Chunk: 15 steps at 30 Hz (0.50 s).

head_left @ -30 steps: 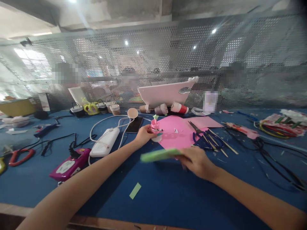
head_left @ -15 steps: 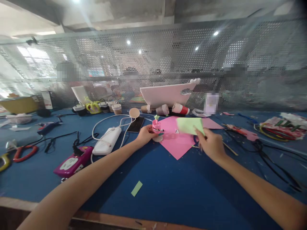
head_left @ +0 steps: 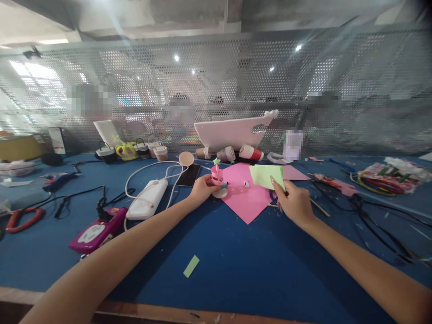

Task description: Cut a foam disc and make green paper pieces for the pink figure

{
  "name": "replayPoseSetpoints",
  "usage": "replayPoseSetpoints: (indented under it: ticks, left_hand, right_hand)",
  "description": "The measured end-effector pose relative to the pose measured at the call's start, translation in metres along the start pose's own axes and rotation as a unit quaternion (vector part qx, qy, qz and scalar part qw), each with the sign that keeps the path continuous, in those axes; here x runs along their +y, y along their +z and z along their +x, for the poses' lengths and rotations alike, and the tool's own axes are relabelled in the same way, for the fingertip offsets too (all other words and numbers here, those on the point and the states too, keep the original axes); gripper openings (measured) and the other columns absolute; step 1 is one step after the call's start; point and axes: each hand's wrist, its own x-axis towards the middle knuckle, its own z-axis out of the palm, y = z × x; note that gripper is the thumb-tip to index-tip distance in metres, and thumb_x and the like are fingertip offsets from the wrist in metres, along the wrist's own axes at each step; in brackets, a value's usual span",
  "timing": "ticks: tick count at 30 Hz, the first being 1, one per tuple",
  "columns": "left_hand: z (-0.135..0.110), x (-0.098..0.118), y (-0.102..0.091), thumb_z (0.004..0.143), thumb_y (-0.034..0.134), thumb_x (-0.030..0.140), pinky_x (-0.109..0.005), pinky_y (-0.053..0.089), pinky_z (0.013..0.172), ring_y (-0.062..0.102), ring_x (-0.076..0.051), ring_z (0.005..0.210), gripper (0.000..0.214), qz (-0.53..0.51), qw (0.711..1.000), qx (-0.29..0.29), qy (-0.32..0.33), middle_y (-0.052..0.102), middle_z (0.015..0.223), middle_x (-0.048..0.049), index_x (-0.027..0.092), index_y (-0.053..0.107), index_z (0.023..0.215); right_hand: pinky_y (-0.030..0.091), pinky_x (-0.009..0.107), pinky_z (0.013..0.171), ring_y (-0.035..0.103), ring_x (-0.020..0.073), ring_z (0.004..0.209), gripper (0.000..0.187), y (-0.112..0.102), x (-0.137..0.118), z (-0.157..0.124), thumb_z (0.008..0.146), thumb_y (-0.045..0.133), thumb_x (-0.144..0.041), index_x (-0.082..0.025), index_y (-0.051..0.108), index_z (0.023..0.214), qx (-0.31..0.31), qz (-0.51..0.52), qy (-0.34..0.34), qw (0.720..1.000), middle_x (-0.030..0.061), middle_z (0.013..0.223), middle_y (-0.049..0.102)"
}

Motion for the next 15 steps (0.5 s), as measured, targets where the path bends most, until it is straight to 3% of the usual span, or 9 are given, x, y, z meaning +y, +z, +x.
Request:
replayPoseSetpoints:
  ticks: [5,10,15]
  left_hand:
    - [-0.0015,0.003,-0.001,0.064,0.074,0.013,-0.028,0.048,0.068,0.062,-0.015,0.069,0.025,-0.008,1.0,-0.01,0.025,0.069,0.077,-0.0024,0.014,0.062,0.086]
    - [-0.0022,0.0029,-0.0027,0.061,0.077,0.016,-0.027,0.046,0.061,0.059,-0.013,0.061,0.024,0.018,1.0,0.002,0.023,0.064,0.065,0.0015,0.015,0.059,0.078]
    - [0.0012,0.0009,-0.002,0.06,0.077,0.019,-0.031,0.05,0.07,0.065,-0.018,0.075,0.03,-0.021,0.999,0.006,0.039,0.071,0.083,-0.0029,0.017,0.064,0.088]
  right_hand:
    - [0.033,0.026,0.046,0.049,0.015,0.036,0.042,0.0008,-0.0031,-0.0026,0.091,0.043,-0.046,-0.023,0.039,0.056,-0.017,0.011,-0.013,1.0,-0.0005,0.038,0.049]
    - [0.034,0.026,0.046,0.049,0.0146,0.036,0.043,0.0,-0.0034,-0.0015,0.091,0.044,-0.047,-0.023,0.04,0.055,-0.003,0.017,-0.009,1.0,0.0003,0.039,0.05]
    - [0.034,0.026,0.047,0.049,0.0145,0.035,0.041,0.002,-0.0047,-0.0037,0.092,0.043,-0.045,-0.022,0.045,0.059,-0.036,0.031,0.002,0.999,-0.001,0.037,0.049]
